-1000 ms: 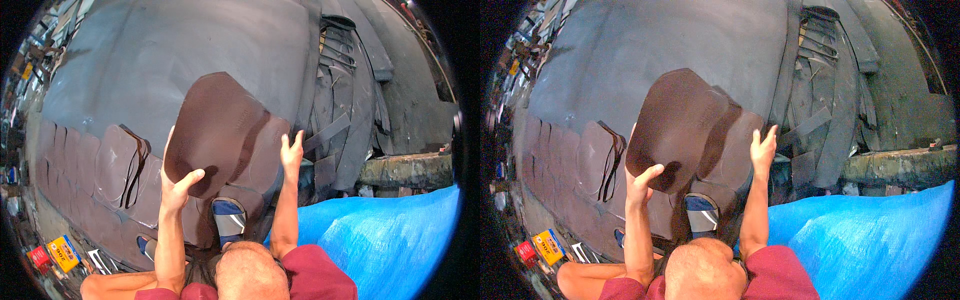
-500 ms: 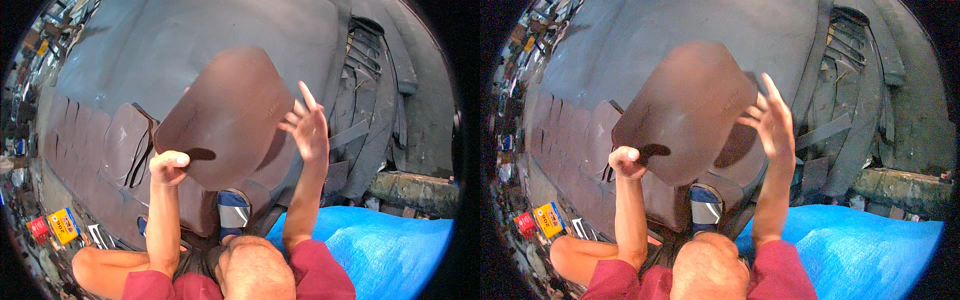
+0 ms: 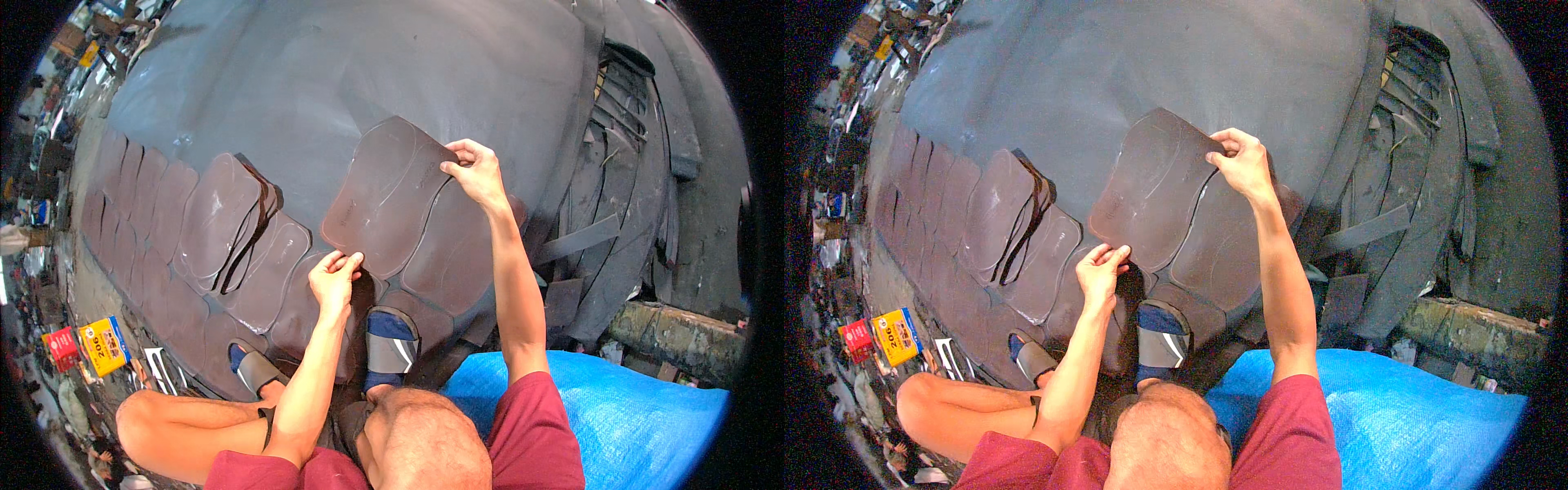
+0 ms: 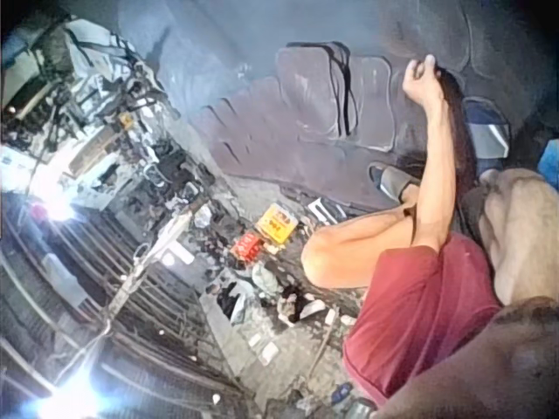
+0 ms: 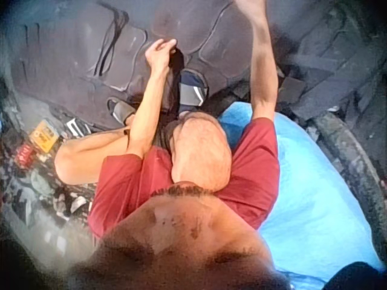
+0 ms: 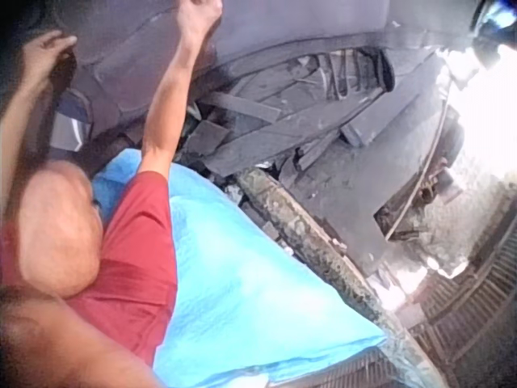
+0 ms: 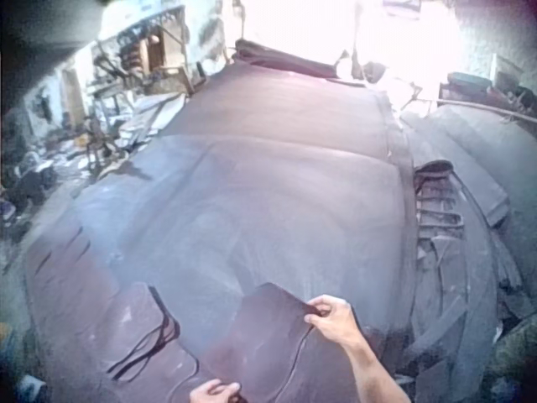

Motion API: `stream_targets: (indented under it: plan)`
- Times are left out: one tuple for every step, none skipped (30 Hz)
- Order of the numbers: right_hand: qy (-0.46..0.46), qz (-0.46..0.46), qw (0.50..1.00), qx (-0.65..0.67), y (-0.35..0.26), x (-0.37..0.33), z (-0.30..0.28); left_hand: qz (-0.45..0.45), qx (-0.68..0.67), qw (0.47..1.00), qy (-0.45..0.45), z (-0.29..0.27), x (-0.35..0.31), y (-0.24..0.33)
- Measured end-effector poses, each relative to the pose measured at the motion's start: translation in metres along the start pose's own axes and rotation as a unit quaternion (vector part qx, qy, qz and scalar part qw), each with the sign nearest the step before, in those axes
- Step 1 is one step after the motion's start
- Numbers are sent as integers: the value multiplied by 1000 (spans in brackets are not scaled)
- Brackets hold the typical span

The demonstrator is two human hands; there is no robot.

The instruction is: The person sits on the floor and arranges multiple brown shoe insoles in neat rows on a large dark mat. They pick up insoles from a stack, place them one by one, and adjust their positions to form aligned rows.

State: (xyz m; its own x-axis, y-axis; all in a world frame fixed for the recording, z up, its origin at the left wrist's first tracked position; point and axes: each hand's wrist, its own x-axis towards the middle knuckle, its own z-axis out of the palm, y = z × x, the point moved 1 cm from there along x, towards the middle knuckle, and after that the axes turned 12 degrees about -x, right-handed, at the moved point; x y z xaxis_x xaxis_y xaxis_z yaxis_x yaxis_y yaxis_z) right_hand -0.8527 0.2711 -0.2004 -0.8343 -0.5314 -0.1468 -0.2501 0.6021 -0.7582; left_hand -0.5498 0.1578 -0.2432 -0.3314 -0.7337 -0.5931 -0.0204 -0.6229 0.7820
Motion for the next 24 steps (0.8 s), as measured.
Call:
stream_targets:
  plan:
    - [4, 0, 1000, -20, 4, 0, 1, -2, 15, 1000, -2, -2, 2, -4]
    - [5, -11, 1000, -18, 6, 1, 4, -3, 30, 1000, -5, -5, 5, -9]
    - [8, -22, 1000, -17, 7, 2, 5, -5, 45, 999, -10, -5, 6, -11]
    - [11, -33, 999, -16, 7, 4, 6, -2, 42, 999, -3, -5, 7, -14]
    - [3, -20, 999, -27, 9, 5, 5, 1, 39, 999, 3, -5, 8, -17]
    - [-7, -9, 999, -37, 6, 7, 5, 6, 35, 999, 11, -5, 9, -17]
    - [-16, 1, 999, -48, 4, 8, 4, 4, 29, 1000, 12, -6, 10, -17]
    - [-14, 3, 999, -50, 3, 7, 3, 1, 22, 1000, 12, -8, 11, -17]
    - [-11, 5, 999, -52, 2, 4, 2, 0, 16, 1000, 12, -7, 10, -15]
    - [-9, 6, 998, -54, 1, 3, 1, -1, 16, 1000, 11, -5, 9, -14]
    - [-3, 8, 998, -58, 1, 2, -1, 4, 26, 1000, 11, -1, 8, -13]
    - [3, 10, 998, -62, 0, 1, -1, 9, 36, 999, 12, 0, 9, -12]
    - [8, 12, 998, -66, -2, 1, -1, 15, 46, 999, 14, -1, 9, -12]
    - [26, -2, 998, -64, -4, -2, 0, 23, 28, 999, 15, -4, 12, -17]
    - [16, 22, 996, -88, -3, -3, -2, 38, 48, 998, 23, 1, 10, -18]
    - [4, 43, 993, -108, -4, -2, 0, 55, 70, 995, 35, 8, 6, -15]
    - [-9, 64, 990, -128, -4, -1, 2, 72, 92, 992, 47, 14, 0, -13]
    - [53, 14, 970, -236, -18, -7, 11, 183, 159, 968, 65, 17, -8, -6]
    - [116, -45, 934, -335, -43, -19, 25, 275, 239, 925, 108, 4, 3, -11]
    - [179, -105, 881, -425, -63, -29, 40, 287, 260, 918, 84, -13, 9, -18]
    - [146, -179, 876, -423, -58, -30, 52, 295, 277, 914, 45, -13, 10, -20]
    - [116, -242, 864, -426, -39, -31, 64, 327, 327, 887, -12, 0, 2, -13]
    - [85, -315, 850, -414, -32, -32, 82, 298, 293, 908, -28, 0, 3, -9]
    - [52, -325, 854, -402, -31, -44, 98, 310, 259, 915, 13, 0, 1, 12]
